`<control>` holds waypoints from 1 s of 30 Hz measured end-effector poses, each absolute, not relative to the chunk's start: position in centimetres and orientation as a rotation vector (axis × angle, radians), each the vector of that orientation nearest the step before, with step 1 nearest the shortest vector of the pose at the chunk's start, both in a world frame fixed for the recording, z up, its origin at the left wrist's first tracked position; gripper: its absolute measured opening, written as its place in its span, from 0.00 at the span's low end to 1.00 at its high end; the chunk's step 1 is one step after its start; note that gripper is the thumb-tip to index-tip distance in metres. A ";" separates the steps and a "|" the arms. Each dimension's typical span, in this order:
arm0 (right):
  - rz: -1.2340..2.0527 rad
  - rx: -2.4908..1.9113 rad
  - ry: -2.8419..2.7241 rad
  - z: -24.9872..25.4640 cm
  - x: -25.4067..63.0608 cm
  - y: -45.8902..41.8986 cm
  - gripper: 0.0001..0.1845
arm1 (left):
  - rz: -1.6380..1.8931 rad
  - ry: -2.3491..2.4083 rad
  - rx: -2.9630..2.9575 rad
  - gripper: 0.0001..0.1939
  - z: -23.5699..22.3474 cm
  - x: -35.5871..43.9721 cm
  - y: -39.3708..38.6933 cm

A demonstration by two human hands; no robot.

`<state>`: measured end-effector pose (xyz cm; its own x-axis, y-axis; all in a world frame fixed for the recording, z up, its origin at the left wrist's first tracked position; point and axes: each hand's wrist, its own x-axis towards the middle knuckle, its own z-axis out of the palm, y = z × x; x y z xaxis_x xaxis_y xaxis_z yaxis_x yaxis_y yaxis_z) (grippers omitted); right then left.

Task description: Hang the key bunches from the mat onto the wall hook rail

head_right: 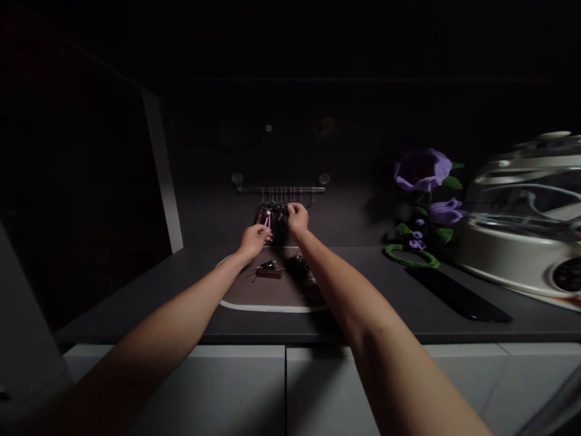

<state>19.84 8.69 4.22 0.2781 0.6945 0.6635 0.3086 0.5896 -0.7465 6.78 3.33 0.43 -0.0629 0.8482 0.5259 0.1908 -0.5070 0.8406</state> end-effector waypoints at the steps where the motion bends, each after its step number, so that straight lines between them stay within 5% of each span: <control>1: 0.332 -0.980 -1.269 4.4 19.6 9.0 0.20 | 1.614 1.124 1.699 0.05 0.4 6.8 3.3; 12: 0.627 -0.976 -0.970 6.1 17.7 9.3 0.15 | 1.577 1.150 1.736 0.05 0.5 6.7 3.2; 30: 0.650 -0.972 -0.964 4.6 18.3 9.6 0.10 | 1.529 1.158 1.622 0.06 0.7 6.6 2.7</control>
